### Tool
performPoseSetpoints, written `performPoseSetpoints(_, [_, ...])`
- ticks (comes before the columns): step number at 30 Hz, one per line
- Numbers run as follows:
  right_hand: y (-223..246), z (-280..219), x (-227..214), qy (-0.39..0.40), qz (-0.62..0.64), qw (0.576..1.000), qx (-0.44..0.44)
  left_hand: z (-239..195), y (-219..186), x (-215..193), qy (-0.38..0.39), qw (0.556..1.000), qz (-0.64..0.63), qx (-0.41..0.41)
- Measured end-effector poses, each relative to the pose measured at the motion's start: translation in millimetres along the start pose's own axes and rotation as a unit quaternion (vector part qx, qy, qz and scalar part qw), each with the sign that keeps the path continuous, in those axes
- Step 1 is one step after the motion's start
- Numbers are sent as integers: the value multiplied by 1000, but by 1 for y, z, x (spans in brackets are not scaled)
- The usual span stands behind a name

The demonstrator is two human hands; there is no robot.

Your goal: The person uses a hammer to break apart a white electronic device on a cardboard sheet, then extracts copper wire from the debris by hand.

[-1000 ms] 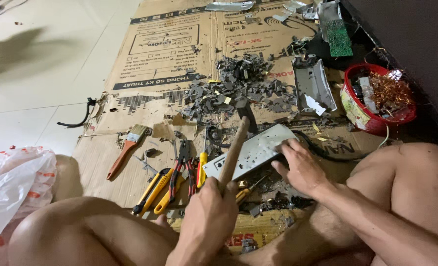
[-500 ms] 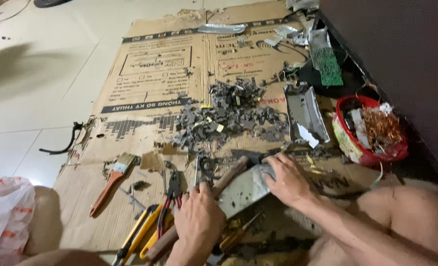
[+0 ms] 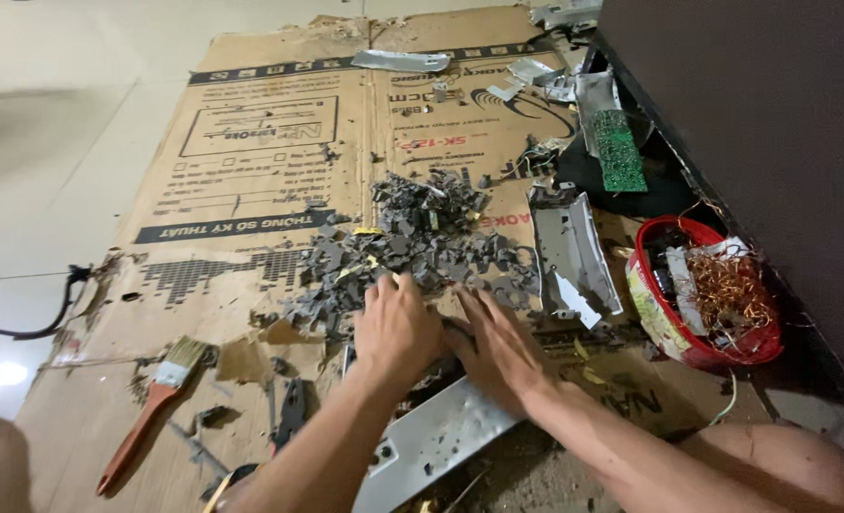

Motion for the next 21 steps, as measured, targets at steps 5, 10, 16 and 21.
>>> performPoseSetpoints(5, [40, 11, -36, -19, -34, 999, -26, 60, -16, 8, -3, 999, 22, 37])
performPoseSetpoints(10, [18, 47, -16, 34, -89, 995, -21, 97, -29, 23, 45, 996, 41, 62])
performPoseSetpoints(16, [17, 49, -26, 46, -136, 988, 53, 102, -63, 2, 50, 996, 35, 71])
performPoseSetpoints(21, [4, 48, -37, 50, -77, 995, 47, 134, -57, 28, 88, 995, 43, 8])
Point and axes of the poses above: each hand's wrist, its own z-axis towards the middle knuckle, its own x-axis out of the palm, y = z × x, the point moved 10 cm from there along z, towards the middle knuckle, and after that the axes turned 1 degree about -y, right-handed, at the moved point
